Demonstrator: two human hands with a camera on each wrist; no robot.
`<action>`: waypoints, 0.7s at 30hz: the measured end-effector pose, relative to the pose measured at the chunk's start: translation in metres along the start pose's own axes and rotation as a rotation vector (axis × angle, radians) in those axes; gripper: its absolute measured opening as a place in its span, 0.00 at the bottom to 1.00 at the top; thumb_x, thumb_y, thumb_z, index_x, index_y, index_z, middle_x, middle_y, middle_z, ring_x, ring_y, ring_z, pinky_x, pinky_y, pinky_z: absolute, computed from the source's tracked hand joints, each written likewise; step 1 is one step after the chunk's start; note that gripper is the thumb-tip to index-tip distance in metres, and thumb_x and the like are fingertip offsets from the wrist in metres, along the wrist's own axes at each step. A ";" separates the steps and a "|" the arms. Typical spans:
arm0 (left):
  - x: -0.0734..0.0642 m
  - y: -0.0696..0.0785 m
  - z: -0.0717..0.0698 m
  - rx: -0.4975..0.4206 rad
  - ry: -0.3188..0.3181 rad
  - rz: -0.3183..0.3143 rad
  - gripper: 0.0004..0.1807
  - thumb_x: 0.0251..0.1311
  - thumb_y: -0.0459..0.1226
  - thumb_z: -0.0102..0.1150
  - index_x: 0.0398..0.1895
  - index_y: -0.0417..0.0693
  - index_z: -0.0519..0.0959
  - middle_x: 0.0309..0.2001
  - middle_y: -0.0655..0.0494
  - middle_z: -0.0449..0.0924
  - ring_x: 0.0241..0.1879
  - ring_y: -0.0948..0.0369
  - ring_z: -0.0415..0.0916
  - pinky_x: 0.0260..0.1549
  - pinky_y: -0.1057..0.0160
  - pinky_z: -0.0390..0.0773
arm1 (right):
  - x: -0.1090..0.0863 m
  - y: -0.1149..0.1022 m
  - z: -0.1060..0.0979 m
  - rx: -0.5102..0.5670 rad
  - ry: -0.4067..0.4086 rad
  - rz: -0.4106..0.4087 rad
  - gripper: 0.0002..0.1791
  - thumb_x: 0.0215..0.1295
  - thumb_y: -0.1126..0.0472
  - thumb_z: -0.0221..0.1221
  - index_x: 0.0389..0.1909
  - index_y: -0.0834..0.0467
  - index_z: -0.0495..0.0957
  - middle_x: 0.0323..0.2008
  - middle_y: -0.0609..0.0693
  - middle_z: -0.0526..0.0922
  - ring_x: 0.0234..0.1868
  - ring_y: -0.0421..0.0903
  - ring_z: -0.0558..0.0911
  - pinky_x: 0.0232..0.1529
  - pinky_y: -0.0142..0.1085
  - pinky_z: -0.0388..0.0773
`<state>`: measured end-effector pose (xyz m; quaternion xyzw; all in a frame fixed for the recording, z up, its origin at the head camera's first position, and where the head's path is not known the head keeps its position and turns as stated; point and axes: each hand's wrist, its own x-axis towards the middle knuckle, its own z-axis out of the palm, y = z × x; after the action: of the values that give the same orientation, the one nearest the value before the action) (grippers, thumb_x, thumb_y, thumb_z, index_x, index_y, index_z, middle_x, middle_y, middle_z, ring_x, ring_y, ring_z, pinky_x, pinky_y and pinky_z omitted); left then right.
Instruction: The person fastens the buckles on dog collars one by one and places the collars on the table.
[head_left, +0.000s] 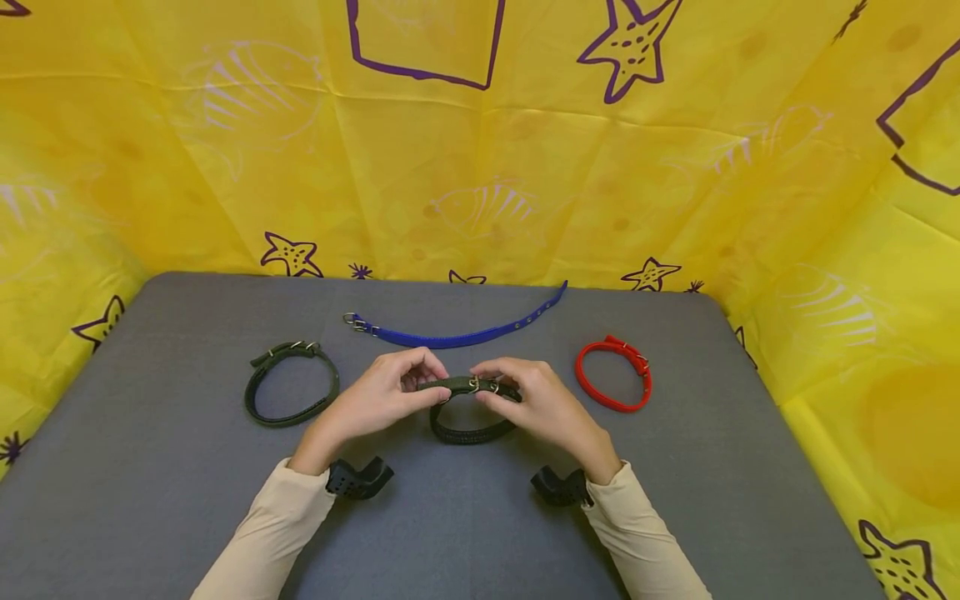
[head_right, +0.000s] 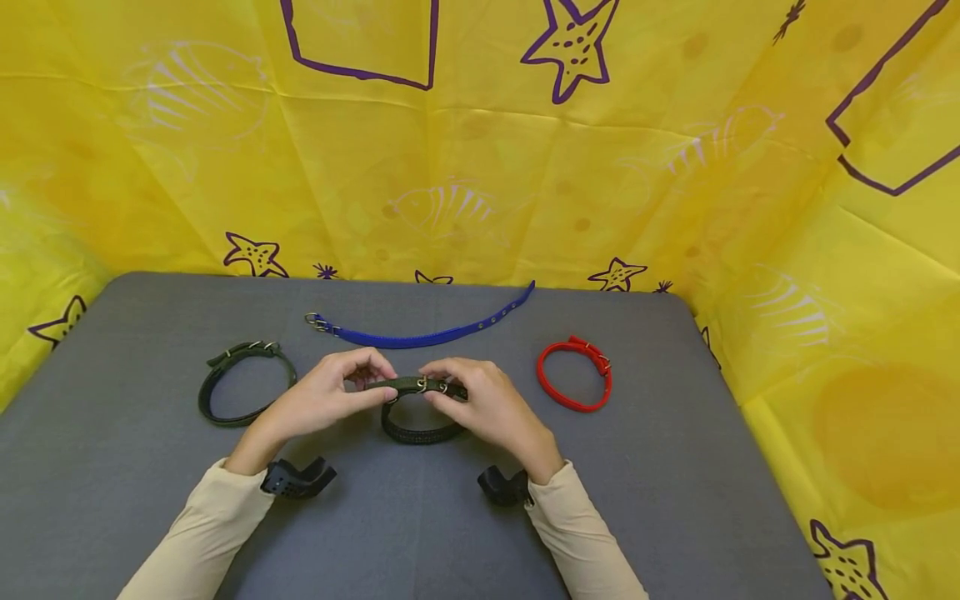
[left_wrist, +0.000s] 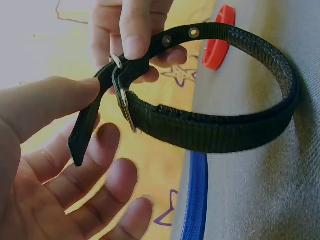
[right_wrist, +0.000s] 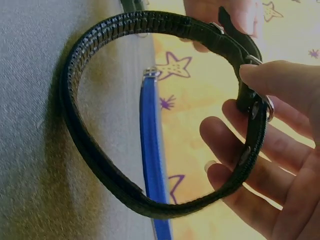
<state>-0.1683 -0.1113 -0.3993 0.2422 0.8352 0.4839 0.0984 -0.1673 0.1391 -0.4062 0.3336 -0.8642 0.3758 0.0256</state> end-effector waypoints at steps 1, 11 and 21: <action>0.000 -0.001 0.000 0.000 -0.013 -0.003 0.10 0.61 0.41 0.68 0.43 0.52 0.79 0.36 0.58 0.80 0.34 0.62 0.75 0.34 0.66 0.75 | 0.000 0.000 -0.001 0.001 -0.005 0.003 0.14 0.62 0.61 0.68 0.49 0.56 0.84 0.44 0.46 0.88 0.36 0.37 0.82 0.39 0.31 0.79; 0.003 -0.012 0.006 0.004 -0.093 -0.041 0.14 0.61 0.44 0.68 0.47 0.54 0.78 0.38 0.58 0.80 0.32 0.62 0.75 0.30 0.65 0.74 | -0.002 0.004 -0.007 0.036 -0.044 0.053 0.15 0.64 0.59 0.66 0.51 0.53 0.82 0.46 0.45 0.86 0.36 0.38 0.83 0.40 0.32 0.80; 0.004 -0.009 0.009 -0.029 -0.067 -0.007 0.13 0.62 0.44 0.67 0.47 0.52 0.80 0.37 0.58 0.82 0.33 0.60 0.77 0.29 0.66 0.74 | -0.002 0.000 -0.005 0.039 0.035 -0.045 0.12 0.63 0.58 0.67 0.47 0.51 0.83 0.40 0.42 0.84 0.37 0.36 0.81 0.40 0.30 0.80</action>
<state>-0.1705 -0.1062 -0.4111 0.2538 0.8252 0.4871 0.1317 -0.1673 0.1434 -0.4033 0.3467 -0.8484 0.3977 0.0426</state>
